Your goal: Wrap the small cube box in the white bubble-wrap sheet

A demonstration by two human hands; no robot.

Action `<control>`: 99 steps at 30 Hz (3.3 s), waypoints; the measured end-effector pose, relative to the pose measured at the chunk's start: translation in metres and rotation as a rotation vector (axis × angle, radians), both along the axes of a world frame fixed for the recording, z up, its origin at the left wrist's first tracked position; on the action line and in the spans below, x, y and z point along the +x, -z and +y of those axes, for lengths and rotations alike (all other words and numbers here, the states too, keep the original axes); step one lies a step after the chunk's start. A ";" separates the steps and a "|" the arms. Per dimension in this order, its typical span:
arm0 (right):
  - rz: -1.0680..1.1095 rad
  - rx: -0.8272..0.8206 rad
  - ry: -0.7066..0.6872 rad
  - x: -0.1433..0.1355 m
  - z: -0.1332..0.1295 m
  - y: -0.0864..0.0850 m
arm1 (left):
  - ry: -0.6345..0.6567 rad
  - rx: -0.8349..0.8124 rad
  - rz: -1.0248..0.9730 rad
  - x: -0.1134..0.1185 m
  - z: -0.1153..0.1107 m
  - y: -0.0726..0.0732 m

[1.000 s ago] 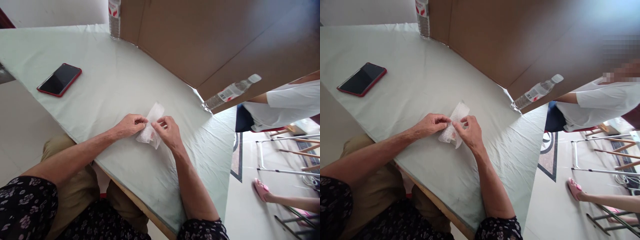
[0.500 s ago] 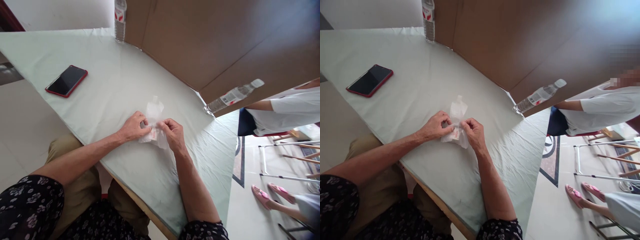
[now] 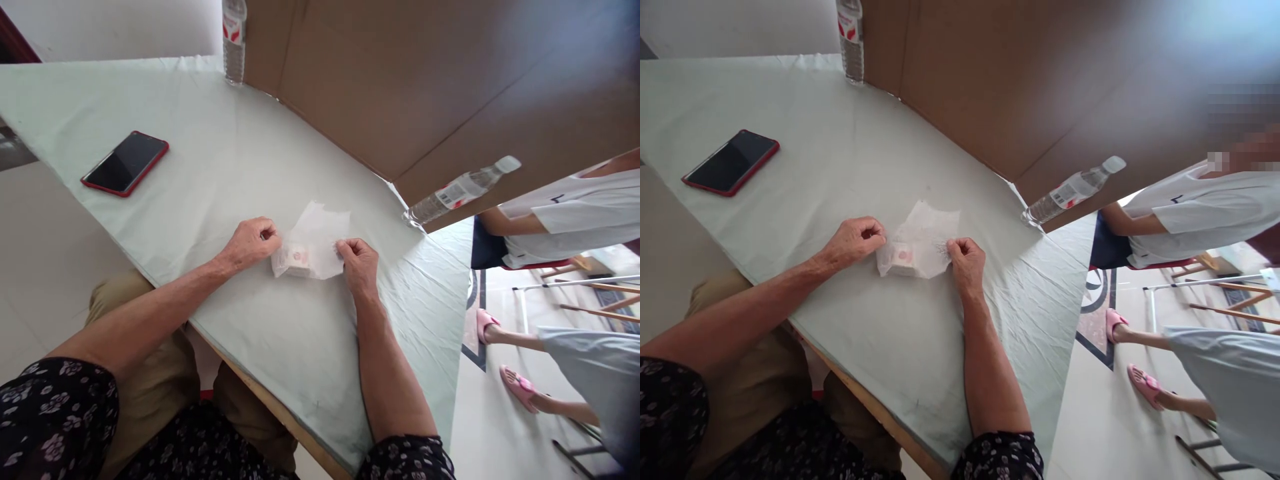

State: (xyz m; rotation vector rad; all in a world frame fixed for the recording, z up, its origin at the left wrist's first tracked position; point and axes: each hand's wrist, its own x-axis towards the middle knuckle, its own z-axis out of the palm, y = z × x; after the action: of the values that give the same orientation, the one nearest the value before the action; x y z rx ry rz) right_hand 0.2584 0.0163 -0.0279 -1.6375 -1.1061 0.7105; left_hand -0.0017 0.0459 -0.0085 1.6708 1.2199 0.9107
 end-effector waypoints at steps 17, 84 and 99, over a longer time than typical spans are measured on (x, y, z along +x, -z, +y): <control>-0.253 -0.016 -0.355 -0.022 -0.024 -0.043 | -0.132 0.261 0.387 -0.007 0.005 0.004; -1.029 -0.097 -0.350 -0.047 -0.074 0.008 | 0.576 0.499 0.678 -0.014 -0.015 0.012; -1.003 -0.051 -0.297 -0.021 -0.068 0.008 | 0.501 0.514 0.729 -0.012 -0.017 0.013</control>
State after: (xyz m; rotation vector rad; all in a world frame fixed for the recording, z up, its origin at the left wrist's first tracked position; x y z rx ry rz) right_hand 0.2373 -0.0521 -0.0355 -1.9309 -2.0721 0.0347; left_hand -0.0136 0.0290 -0.0212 2.7166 0.9461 0.2991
